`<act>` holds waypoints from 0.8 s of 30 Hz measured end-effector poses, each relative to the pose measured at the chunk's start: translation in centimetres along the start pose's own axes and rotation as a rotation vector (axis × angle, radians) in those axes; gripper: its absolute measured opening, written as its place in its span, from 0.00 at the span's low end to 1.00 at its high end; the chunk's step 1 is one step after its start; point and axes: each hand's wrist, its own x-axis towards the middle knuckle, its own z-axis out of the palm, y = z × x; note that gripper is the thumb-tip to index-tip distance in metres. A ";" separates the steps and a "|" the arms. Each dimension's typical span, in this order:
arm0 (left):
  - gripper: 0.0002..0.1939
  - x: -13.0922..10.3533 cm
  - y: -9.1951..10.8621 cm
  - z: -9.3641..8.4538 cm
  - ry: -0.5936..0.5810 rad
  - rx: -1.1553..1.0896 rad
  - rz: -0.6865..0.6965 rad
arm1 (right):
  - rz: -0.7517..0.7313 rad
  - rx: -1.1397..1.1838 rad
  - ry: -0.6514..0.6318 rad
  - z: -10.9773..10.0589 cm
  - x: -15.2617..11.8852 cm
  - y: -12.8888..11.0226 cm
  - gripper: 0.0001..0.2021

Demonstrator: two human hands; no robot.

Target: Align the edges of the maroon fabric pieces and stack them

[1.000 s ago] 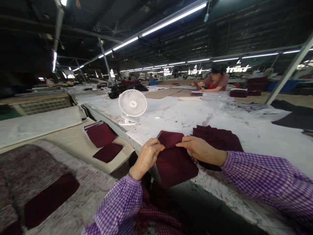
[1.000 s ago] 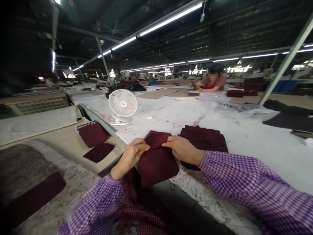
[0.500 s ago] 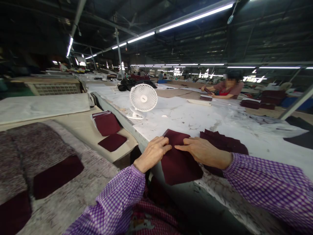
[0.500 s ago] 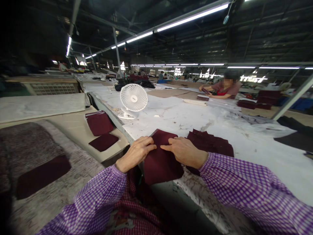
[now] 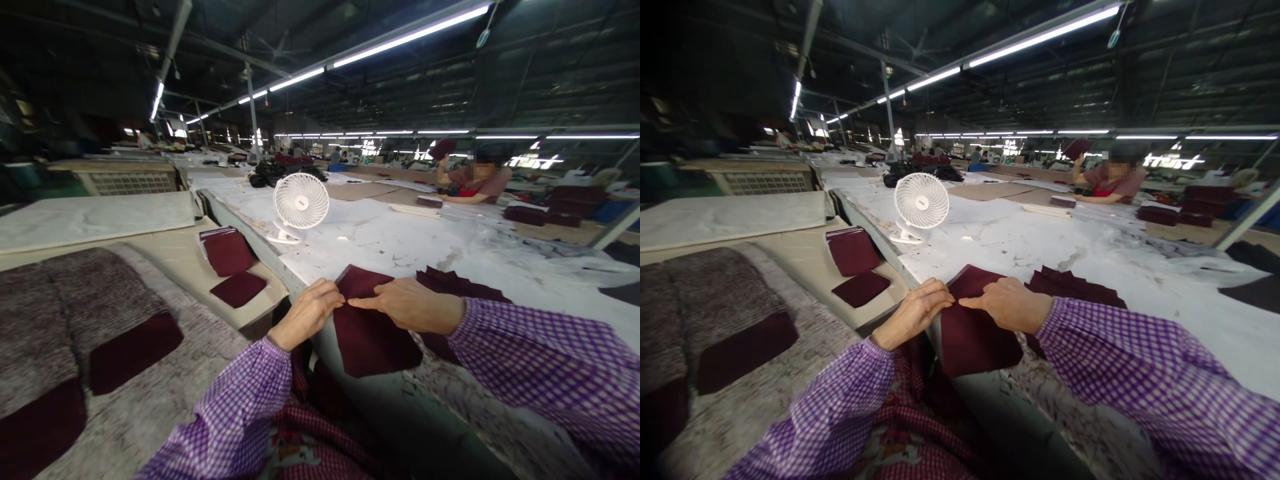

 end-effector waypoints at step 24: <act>0.09 -0.6 -0.8 -0.1 0.070 -0.324 -0.194 | -0.159 -0.058 0.048 -0.3 1.5 0.3 0.35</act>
